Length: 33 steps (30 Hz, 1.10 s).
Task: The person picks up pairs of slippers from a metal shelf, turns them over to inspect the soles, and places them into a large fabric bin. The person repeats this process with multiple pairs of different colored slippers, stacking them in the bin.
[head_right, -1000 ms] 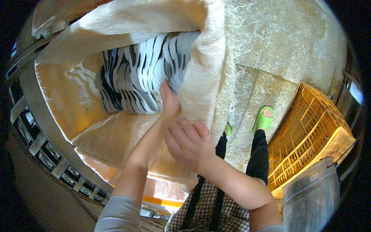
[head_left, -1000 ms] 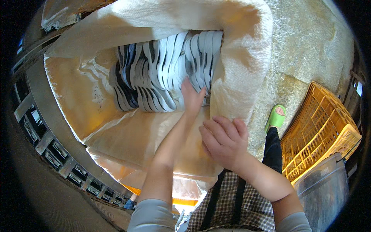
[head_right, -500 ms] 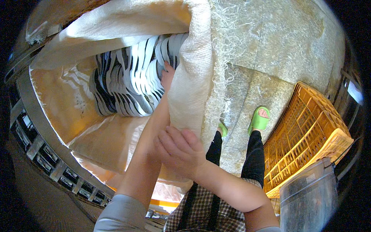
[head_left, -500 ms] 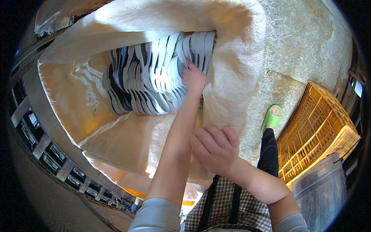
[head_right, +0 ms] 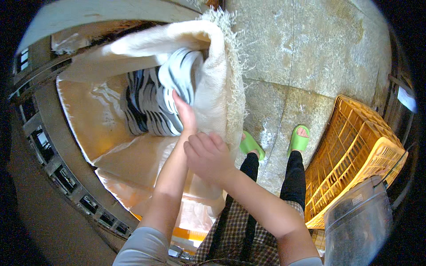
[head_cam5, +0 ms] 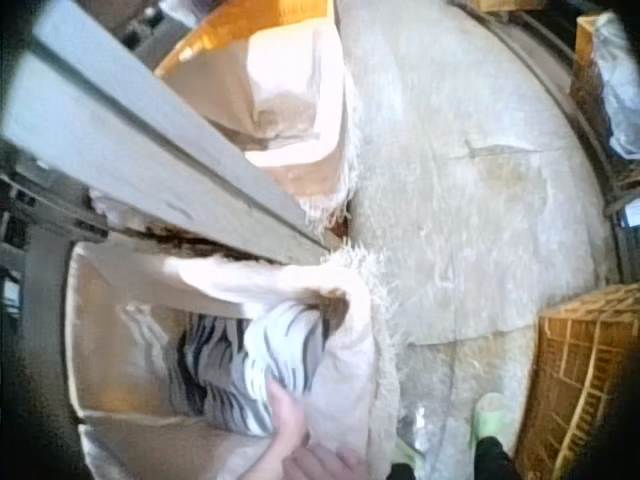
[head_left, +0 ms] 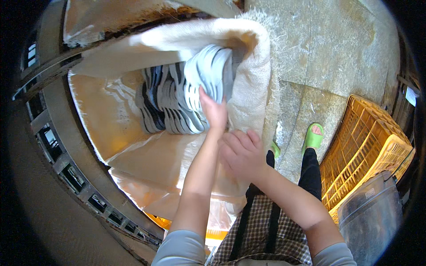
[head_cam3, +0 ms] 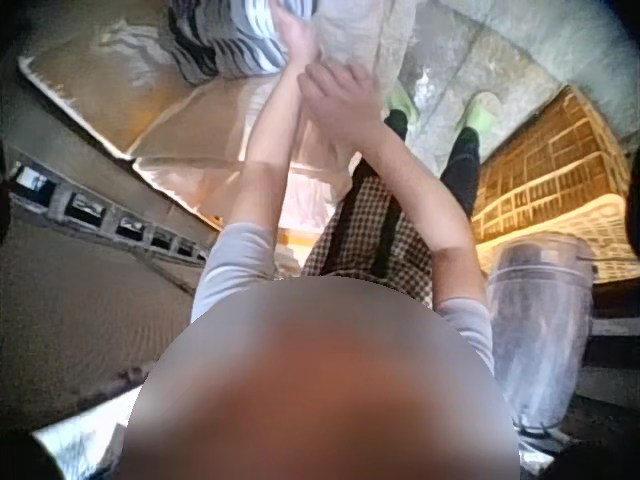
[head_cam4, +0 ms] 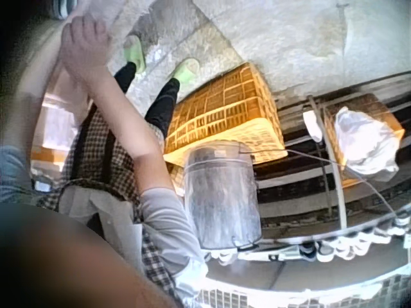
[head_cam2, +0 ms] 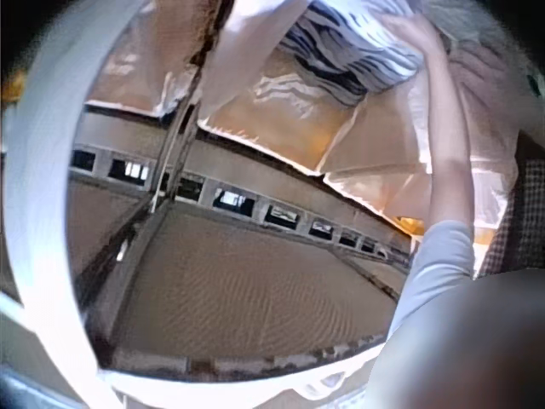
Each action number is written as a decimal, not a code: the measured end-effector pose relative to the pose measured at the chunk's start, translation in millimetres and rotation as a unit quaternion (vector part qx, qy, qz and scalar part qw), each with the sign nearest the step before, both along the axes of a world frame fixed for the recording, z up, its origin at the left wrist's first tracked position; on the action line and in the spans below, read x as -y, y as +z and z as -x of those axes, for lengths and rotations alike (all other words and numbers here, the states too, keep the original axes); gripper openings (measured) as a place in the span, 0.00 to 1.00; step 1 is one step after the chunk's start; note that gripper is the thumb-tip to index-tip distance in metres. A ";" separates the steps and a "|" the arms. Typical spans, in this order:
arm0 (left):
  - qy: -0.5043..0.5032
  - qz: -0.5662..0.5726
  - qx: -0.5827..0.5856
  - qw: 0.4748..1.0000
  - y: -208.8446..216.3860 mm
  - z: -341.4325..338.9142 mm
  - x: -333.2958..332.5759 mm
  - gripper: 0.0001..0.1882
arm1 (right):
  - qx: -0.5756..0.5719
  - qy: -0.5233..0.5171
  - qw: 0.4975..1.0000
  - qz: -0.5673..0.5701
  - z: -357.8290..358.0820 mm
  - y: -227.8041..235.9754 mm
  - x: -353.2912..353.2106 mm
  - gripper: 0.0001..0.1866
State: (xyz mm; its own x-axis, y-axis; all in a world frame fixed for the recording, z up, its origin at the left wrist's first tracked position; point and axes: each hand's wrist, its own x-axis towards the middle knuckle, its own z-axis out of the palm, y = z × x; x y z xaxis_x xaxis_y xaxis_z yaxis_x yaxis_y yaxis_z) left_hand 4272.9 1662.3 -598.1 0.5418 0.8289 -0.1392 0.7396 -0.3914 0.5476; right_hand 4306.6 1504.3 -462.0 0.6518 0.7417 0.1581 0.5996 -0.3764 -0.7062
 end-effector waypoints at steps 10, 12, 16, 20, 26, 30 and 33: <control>-0.145 -0.251 0.155 0.944 246.4 49.9 35.5 0.39 | -0.712 -0.143 0.663 -0.179 -51.0 81.2 51.5 0.24; -0.210 -0.254 0.047 0.943 304.3 57.2 59.2 0.37 | -0.834 -0.087 0.508 -0.195 -78.9 121.6 78.0 0.26; -0.392 -0.385 0.135 0.825 376.5 36.1 100.9 0.30 | -0.896 0.081 0.357 -0.251 -115.4 218.8 114.1 0.30; -0.385 -0.373 0.170 0.827 435.2 16.1 148.9 0.30 | -0.824 0.216 0.443 -0.279 -135.4 312.9 170.6 0.37; -0.445 -0.450 0.239 0.737 540.2 -11.6 167.7 0.23 | -0.752 0.239 0.503 -0.351 -141.5 418.0 206.6 0.51; -0.440 -0.479 0.245 0.719 602.9 -12.1 162.9 0.21 | -0.717 0.264 0.552 -0.335 -141.2 477.3 203.6 0.53; -0.424 -0.502 0.235 0.716 640.0 -1.3 157.2 0.22 | -0.697 0.321 0.533 -0.358 -136.4 514.2 193.1 0.55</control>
State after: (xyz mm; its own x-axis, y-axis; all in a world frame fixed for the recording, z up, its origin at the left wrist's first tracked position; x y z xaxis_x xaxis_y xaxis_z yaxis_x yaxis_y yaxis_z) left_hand 4274.2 1505.1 41.8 0.7014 -0.2713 0.6591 -0.1704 -0.9617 -0.2145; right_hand 4443.0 1311.3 52.3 0.1547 0.9574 0.2438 -0.8513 0.2544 -0.4589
